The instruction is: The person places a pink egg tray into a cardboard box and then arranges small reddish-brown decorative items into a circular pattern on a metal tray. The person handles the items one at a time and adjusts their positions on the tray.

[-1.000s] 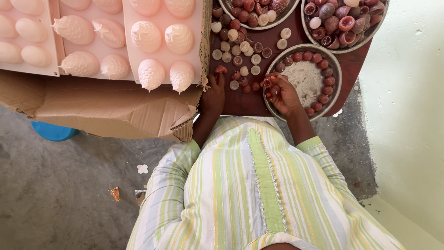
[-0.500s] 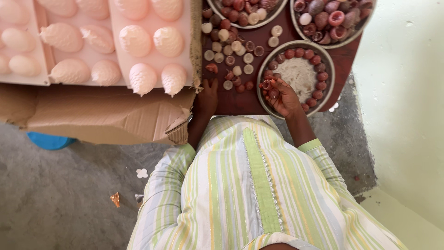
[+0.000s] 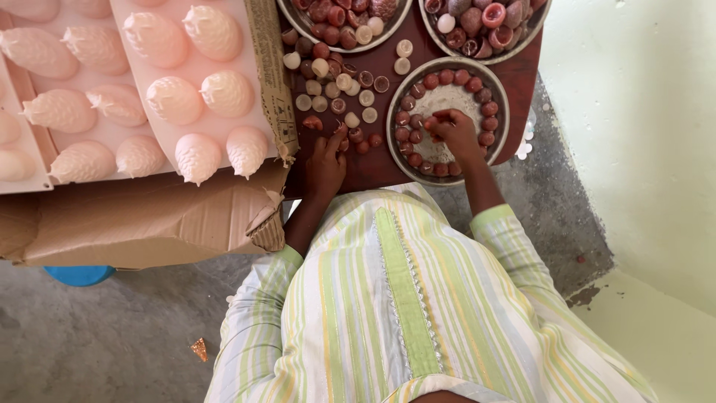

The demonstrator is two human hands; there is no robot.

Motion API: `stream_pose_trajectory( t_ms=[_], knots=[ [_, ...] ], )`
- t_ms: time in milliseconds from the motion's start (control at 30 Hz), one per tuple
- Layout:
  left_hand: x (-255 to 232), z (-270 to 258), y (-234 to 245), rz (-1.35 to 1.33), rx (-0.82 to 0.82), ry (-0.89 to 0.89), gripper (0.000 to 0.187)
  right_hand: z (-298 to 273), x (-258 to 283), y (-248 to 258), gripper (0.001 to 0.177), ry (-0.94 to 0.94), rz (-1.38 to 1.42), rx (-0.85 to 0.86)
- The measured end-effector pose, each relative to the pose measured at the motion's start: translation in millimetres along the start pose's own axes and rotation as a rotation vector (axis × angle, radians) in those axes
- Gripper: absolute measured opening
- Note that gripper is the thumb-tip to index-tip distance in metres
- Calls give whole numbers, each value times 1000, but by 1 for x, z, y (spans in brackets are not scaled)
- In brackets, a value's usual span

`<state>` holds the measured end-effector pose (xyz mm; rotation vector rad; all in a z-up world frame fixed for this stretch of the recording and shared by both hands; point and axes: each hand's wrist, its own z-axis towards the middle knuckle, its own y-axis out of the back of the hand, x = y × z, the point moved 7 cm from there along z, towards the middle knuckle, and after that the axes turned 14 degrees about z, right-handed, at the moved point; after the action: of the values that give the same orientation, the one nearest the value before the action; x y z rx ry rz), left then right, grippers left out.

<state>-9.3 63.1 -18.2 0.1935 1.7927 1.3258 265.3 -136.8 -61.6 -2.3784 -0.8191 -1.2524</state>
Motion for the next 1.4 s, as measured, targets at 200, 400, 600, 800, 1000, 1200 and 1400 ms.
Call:
stream_pose_trajectory(
  t_ms=[200,400,600,800,1000,1200,1400],
  knots=[
    [-18,10,12,-109,46,15,46,33,5,-2,36,242,-266,-48],
    [-32,8,11,-144,15,-69,42,43,-3,-7,34,118,-124,-62],
    [-26,14,-13,-315,101,-17,38,47,-10,-4,19,80,6,-80],
    [-23,24,-60,-987,385,300,44,41,-14,7,25,36,168,-147],
    [-38,26,-71,-1436,570,552,56,29,-5,9,41,-28,246,12],
    [-61,31,-80,-1544,599,610,61,48,-12,25,46,75,-33,28],
    [-83,24,-95,-1530,520,604,58,49,0,27,46,512,-421,8]
  ],
)
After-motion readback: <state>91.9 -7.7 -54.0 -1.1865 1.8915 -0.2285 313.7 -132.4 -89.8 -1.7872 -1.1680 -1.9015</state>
